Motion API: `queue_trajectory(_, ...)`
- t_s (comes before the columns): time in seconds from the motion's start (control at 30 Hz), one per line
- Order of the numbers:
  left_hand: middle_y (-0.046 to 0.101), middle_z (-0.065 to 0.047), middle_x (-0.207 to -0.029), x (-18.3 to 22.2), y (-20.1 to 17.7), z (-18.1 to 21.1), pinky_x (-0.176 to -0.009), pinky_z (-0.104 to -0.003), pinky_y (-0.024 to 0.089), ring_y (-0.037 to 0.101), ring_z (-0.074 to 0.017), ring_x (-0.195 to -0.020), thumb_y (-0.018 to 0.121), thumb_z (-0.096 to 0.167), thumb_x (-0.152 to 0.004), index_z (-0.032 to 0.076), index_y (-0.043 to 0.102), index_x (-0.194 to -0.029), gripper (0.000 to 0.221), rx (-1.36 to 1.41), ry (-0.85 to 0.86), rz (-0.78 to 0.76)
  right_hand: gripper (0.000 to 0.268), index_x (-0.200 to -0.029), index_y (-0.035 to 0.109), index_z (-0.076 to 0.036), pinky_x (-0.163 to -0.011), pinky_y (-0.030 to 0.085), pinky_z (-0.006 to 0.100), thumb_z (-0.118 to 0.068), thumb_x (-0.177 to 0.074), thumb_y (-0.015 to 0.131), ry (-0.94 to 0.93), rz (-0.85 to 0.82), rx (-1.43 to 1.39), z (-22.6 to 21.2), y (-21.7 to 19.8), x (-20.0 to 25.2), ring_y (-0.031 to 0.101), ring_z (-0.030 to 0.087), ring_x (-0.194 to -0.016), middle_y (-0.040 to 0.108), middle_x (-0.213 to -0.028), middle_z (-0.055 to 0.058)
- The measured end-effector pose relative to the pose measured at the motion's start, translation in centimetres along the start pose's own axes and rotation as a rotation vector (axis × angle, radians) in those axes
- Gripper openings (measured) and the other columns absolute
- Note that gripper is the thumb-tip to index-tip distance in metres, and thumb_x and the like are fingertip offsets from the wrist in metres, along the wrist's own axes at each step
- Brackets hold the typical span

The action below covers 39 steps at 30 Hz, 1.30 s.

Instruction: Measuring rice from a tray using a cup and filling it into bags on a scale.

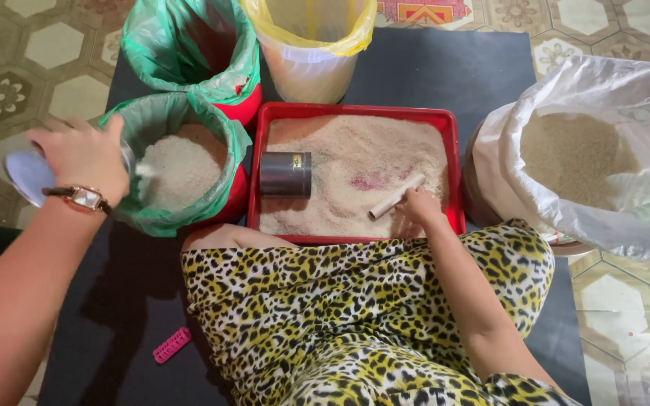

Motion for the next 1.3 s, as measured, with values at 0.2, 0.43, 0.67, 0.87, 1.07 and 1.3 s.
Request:
queue_trajectory(0.2, 0.070, -0.020, -0.093, -2.4, -2.3, 0.0, -0.067, -0.046, 0.035, 0.057, -0.0316, -0.075, 0.070, 0.029, -0.068, 0.026, 0.062, -0.123, 0.055, -0.156, -0.094, -0.007, 0.048, -0.124, 0.066, -0.011, -0.098, 0.052, 0.047, -0.046, -0.091, 0.071, -0.014, 0.014, 0.020, 0.3, 0.7, -1.0, 0.062, 0.034, -0.113, 0.061, -0.125, 0.018)
queue_trajectory(0.43, 0.069, -0.022, -0.103, -1.6, -6.9, 6.0, -0.068, -0.048, 0.043, 0.065, -0.0377, -0.085, 0.076, 0.044, -0.060, 0.026, 0.058, -0.123, 0.069, 0.130, 0.052, 0.110, 0.044, -0.122, 0.061, -0.011, -0.081, 0.056, 0.046, -0.029, -0.084, 0.075, -0.097, 0.248, 0.060, -1.2, -1.9, -0.3, 0.066, 0.033, -0.093, 0.067, -0.106, 0.016)
queue_trajectory(0.67, 0.064, -0.021, -0.117, 1.8, -20.2, 17.1, -0.090, -0.055, 0.049, 0.064, -0.0476, -0.107, 0.089, 0.038, -0.052, 0.029, 0.042, -0.151, 0.110, 0.871, 0.467, 0.268, 0.045, -0.124, 0.055, -0.027, -0.078, 0.059, 0.053, -0.045, -0.084, 0.066, -0.261, 0.209, 0.197, -0.2, 6.8, -7.1, 0.077, 0.037, -0.090, 0.076, -0.091, 0.014)
queue_trajectory(0.87, 0.064, -0.016, -0.120, 3.3, -20.3, 28.1, -0.092, -0.049, 0.051, 0.064, -0.0398, -0.109, 0.087, 0.033, -0.054, 0.027, 0.050, -0.145, 0.098, 1.246, 0.444, 0.392, 0.038, -0.134, 0.053, -0.034, -0.076, 0.060, 0.047, -0.018, -0.100, 0.047, -0.252, 0.242, 0.264, -2.7, 2.5, -2.9, 0.079, 0.033, -0.089, 0.078, -0.088, 0.013)
queue_trajectory(1.07, 0.036, -0.016, -0.150, 6.2, -12.3, 36.2, -0.103, -0.058, 0.053, 0.052, -0.0442, -0.133, 0.091, 0.034, -0.068, 0.035, 0.034, -0.154, 0.103, 1.557, 0.165, -0.216, 0.025, -0.126, 0.056, -0.026, -0.082, 0.059, 0.053, -0.020, -0.102, 0.050, -0.189, 0.256, -0.105, -1.0, 0.0, -4.1, 0.076, 0.039, -0.097, 0.077, -0.097, 0.015)
queue_trajectory(1.3, 0.036, -0.019, -0.150, 9.1, -9.7, 41.7, -0.103, -0.061, 0.052, 0.051, -0.0485, -0.133, 0.089, 0.027, -0.071, 0.024, 0.036, -0.155, 0.100, 1.583, 0.168, -0.170, 0.033, -0.131, 0.046, -0.026, -0.083, 0.058, 0.056, -0.008, -0.104, 0.038, -0.103, 0.320, -0.048, -2.9, -9.7, -1.9, 0.074, 0.043, -0.095, 0.073, -0.100, 0.019)
Point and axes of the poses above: each hand's wrist, its own x-axis away from the middle knuckle, its own y-axis out of the palm, z = x × y, the point moved 10 cm from there along -x, towards the middle knuckle
